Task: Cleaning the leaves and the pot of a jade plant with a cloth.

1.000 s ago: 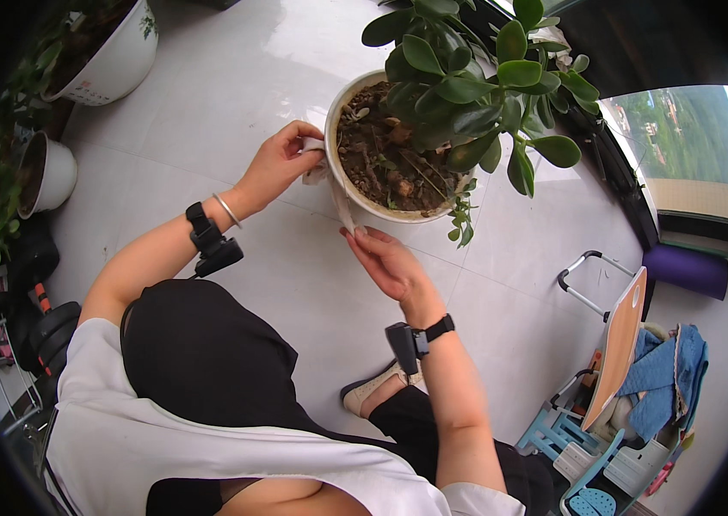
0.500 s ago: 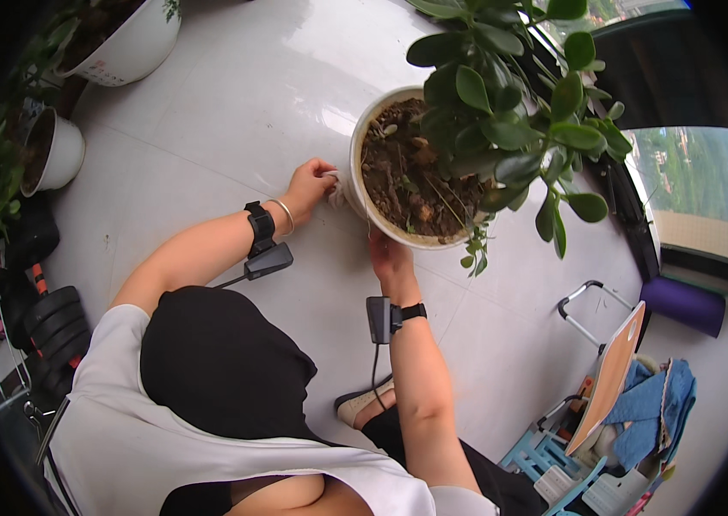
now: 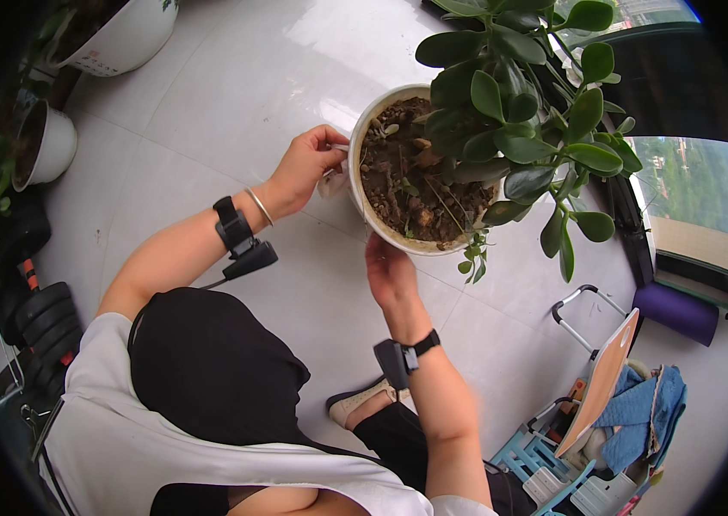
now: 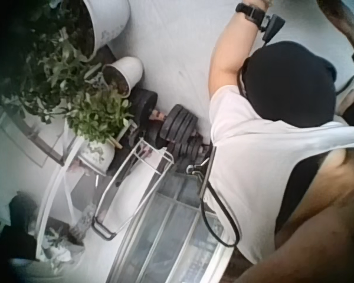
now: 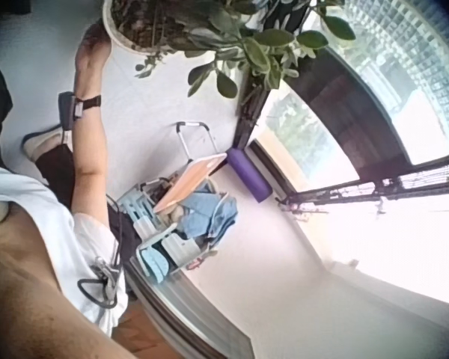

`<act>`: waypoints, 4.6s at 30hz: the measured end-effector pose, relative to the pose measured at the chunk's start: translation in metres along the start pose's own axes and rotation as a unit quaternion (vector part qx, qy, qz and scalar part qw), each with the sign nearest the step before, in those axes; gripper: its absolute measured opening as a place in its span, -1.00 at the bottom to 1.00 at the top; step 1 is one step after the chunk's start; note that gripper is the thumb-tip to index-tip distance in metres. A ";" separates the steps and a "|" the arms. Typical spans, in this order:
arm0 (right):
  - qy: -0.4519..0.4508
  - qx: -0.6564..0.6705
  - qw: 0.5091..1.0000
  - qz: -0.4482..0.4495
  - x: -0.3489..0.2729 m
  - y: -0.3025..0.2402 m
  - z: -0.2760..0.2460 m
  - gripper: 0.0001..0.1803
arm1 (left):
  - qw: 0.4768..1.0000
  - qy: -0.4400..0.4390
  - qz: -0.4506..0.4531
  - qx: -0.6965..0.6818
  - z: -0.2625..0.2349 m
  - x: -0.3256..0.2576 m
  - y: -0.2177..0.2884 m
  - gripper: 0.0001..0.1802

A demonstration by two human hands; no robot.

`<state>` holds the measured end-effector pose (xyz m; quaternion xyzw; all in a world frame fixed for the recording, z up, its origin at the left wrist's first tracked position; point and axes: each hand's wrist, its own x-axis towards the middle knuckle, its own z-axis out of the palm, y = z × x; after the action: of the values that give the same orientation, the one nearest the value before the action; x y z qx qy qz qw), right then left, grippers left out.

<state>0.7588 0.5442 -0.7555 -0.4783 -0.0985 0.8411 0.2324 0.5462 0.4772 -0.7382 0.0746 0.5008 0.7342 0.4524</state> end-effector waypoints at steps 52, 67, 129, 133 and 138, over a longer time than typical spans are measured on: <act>-0.372 -0.607 0.684 -0.158 -0.144 -0.070 0.117 -0.48 | 0.875 -0.391 0.017 0.285 0.074 -0.100 0.146 -0.84; -0.292 -0.808 0.511 -0.031 -0.263 -0.211 0.167 -0.64 | 0.833 -0.467 -0.051 0.294 0.139 -0.141 0.200 -0.83; -0.095 -0.453 0.683 -0.564 -0.256 -0.467 0.297 -0.70 | 0.934 -0.347 0.084 0.013 0.245 -0.089 0.302 -0.87; -0.149 -0.432 0.669 -0.586 -0.265 -0.506 0.305 -0.72 | 0.935 -0.331 0.110 0.070 0.267 -0.081 0.325 -0.86; -0.156 -0.376 0.714 -0.569 -0.243 -0.559 0.282 -0.75 | 0.919 -0.335 0.147 0.147 0.314 -0.054 0.320 -0.86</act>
<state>0.7905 0.9303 -0.2068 -0.2419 -0.6951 0.5060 0.4497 0.5657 0.6181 -0.3102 0.4544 0.4057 0.6430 0.4641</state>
